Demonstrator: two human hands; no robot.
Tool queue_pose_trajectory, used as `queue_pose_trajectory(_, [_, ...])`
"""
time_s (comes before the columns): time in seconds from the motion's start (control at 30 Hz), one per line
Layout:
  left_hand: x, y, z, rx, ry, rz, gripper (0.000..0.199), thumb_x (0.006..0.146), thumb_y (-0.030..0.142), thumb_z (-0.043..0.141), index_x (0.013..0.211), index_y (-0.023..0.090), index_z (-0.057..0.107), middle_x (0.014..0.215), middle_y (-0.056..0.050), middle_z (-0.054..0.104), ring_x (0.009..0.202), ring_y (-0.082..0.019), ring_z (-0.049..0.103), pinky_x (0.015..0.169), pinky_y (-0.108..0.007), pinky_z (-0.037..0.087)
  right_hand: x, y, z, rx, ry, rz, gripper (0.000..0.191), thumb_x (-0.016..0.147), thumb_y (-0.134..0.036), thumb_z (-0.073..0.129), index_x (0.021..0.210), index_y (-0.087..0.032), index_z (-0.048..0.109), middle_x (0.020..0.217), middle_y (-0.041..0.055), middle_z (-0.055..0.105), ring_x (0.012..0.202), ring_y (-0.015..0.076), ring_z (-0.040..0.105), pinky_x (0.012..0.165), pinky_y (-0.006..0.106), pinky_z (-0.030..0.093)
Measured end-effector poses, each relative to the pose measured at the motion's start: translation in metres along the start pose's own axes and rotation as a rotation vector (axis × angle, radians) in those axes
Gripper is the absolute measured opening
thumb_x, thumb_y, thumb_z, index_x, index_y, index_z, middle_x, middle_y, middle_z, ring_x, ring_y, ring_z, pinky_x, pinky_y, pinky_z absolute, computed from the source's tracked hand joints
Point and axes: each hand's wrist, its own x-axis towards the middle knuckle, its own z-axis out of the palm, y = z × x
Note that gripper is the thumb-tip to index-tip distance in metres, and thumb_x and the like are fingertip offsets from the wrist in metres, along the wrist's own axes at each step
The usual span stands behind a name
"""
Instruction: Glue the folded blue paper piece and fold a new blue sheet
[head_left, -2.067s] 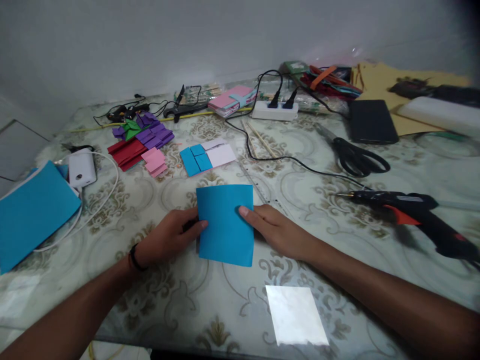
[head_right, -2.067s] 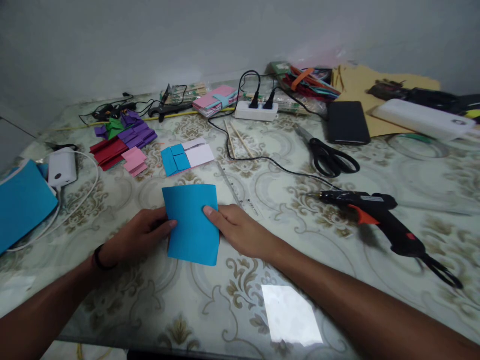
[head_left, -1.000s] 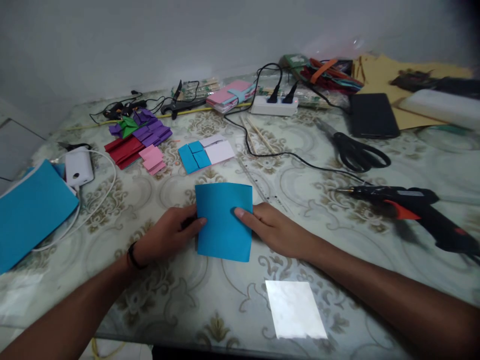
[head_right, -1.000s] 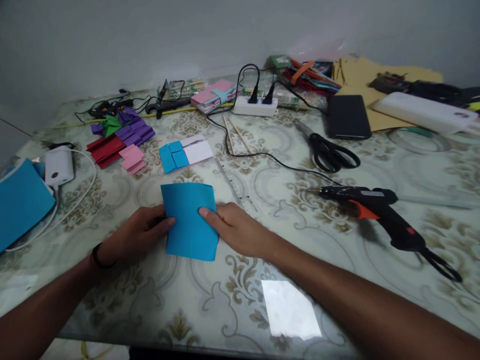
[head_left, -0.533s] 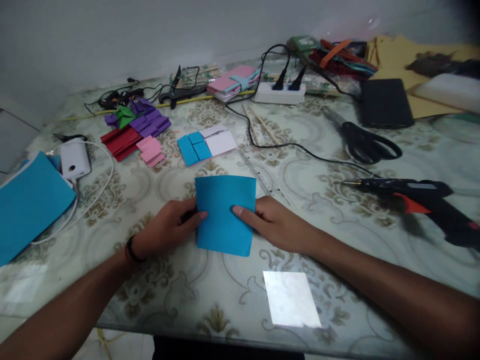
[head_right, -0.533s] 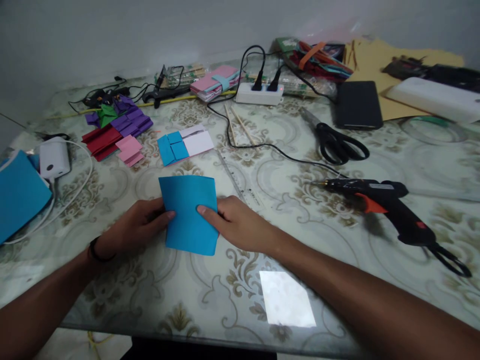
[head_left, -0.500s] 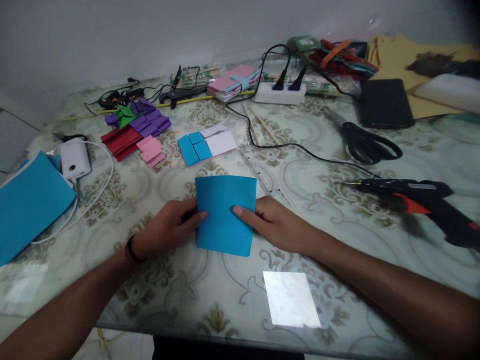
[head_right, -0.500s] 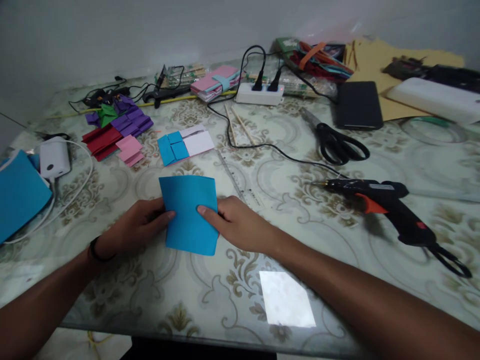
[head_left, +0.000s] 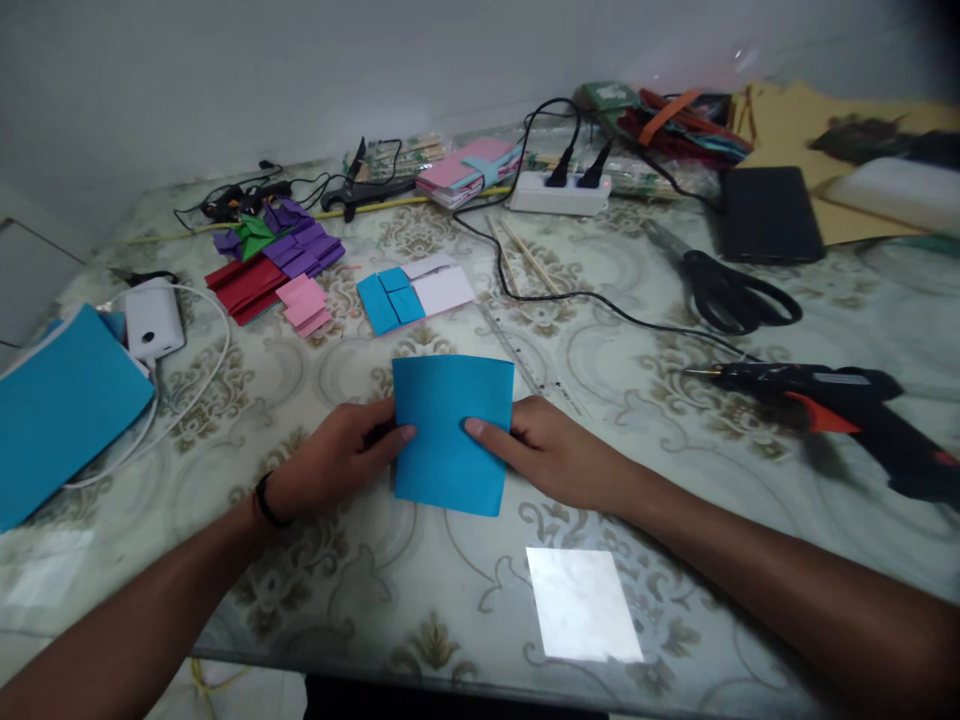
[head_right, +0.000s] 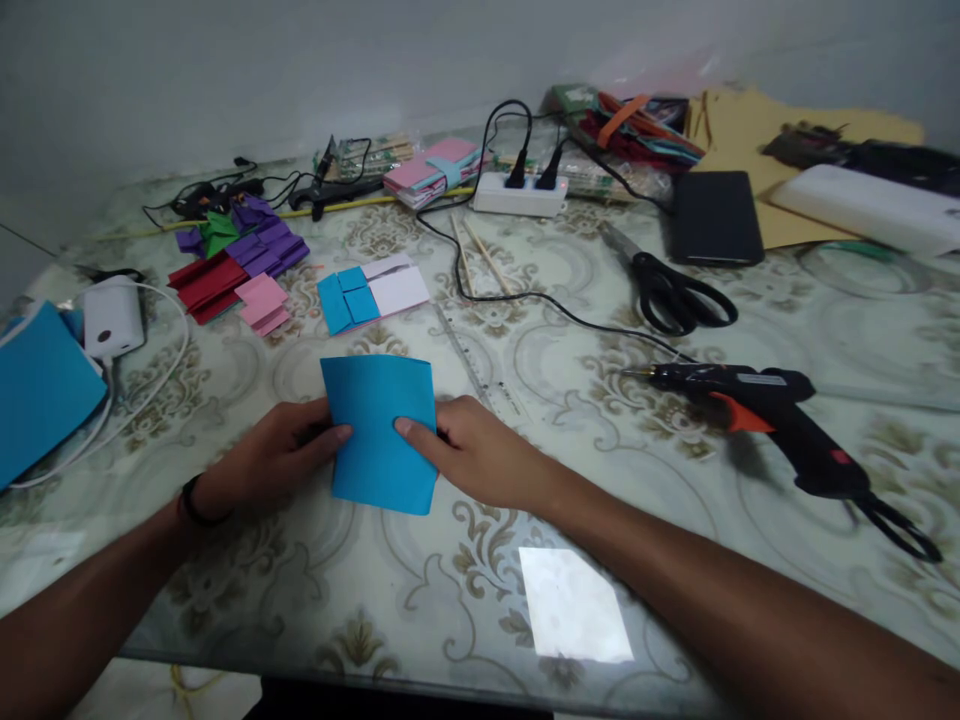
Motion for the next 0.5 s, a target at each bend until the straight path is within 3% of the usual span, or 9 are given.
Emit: queue_pose_trajectory(0.5, [0.0006,-0.0015,0.0004,-0.031,0.019,0.016,0.036,0.104,0.046,0.049,0.088,0.016,0.061,0.07,0.002,0.055,0.062,-0.013,0.047,0.057,-0.028,0.036,0.0003,0.0018,0.0001,-0.006,-0.005,0.01,0.06,0.102,-0.061,0.047,0.06,-0.02,0.04,0.055,-0.0056,0.04,0.049,0.0082,0.036,0.049,0.023,0.033])
